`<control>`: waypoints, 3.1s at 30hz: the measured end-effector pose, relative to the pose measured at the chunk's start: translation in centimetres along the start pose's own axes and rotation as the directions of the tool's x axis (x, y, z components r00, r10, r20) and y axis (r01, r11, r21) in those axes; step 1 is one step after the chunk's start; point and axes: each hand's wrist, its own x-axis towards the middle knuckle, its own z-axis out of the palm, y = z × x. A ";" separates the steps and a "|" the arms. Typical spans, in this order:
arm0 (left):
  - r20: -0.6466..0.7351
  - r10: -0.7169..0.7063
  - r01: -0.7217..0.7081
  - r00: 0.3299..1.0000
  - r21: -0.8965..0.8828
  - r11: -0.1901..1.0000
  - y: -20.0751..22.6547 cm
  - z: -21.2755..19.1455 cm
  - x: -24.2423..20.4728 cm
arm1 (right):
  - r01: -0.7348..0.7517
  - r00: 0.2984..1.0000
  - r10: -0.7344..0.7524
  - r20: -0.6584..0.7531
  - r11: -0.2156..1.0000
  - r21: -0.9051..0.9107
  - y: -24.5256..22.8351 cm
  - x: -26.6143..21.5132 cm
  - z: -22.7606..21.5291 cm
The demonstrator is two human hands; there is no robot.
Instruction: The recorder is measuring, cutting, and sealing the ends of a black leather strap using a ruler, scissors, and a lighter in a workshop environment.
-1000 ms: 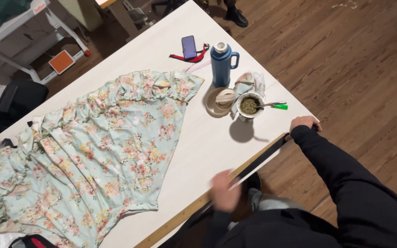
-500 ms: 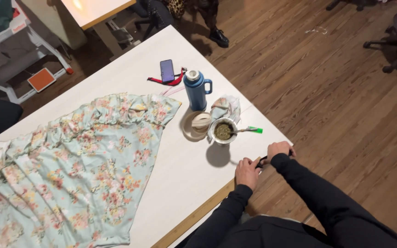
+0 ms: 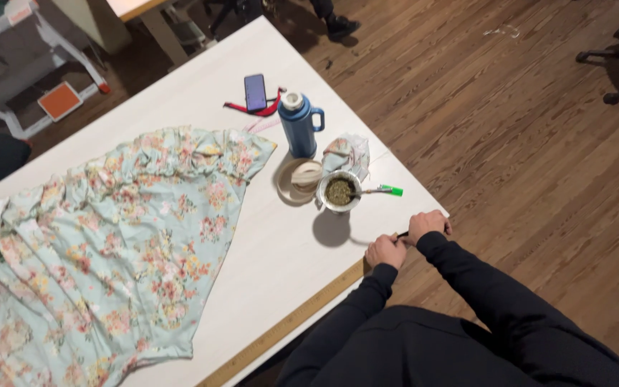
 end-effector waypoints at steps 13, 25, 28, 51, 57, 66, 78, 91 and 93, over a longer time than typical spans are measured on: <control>0.224 -0.109 0.054 0.969 0.239 0.970 -3.5 2.1 2.1 | 0.067 0.996 -0.064 -0.064 0.996 0.050 1.8 -2.9 -0.2; 0.421 0.186 0.159 0.888 -0.659 0.735 -11.2 -19.6 -15.6 | 0.497 0.679 -0.725 0.113 0.568 0.656 3.7 -12.3 -4.2; 0.295 0.060 0.127 0.954 -0.576 0.807 -15.1 -27.5 -21.9 | 0.467 0.472 -0.847 0.245 0.476 0.746 -0.5 -12.2 -4.1; -0.191 -0.567 0.598 0.801 0.230 0.768 -58.7 -55.2 -36.4 | 0.716 0.658 -0.697 0.284 0.696 0.051 -30.5 -26.3 -0.5; -0.150 -0.548 0.568 0.823 0.245 0.786 -63.0 -55.4 -34.1 | 0.617 0.775 -0.595 0.212 0.785 -0.054 -30.0 -26.2 1.2; -0.051 -0.551 0.532 0.833 0.349 0.771 -64.0 -55.1 -32.9 | 0.490 0.865 -0.471 0.175 0.868 -0.082 -30.9 -24.2 1.0; -0.153 -0.610 0.626 0.777 0.278 0.728 -62.3 -55.7 -33.3 | 0.386 0.921 -0.377 0.095 0.859 -0.337 -37.8 -24.0 -0.2; -0.176 -0.627 0.648 0.758 0.307 0.697 -62.6 -55.3 -33.3 | 0.406 0.914 -0.390 0.115 0.892 -0.198 -35.3 -20.5 2.9; -0.175 -0.624 0.644 0.762 0.310 0.699 -62.4 -55.4 -33.1 | 0.394 0.919 -0.387 0.073 0.898 -0.196 -35.1 -20.3 3.0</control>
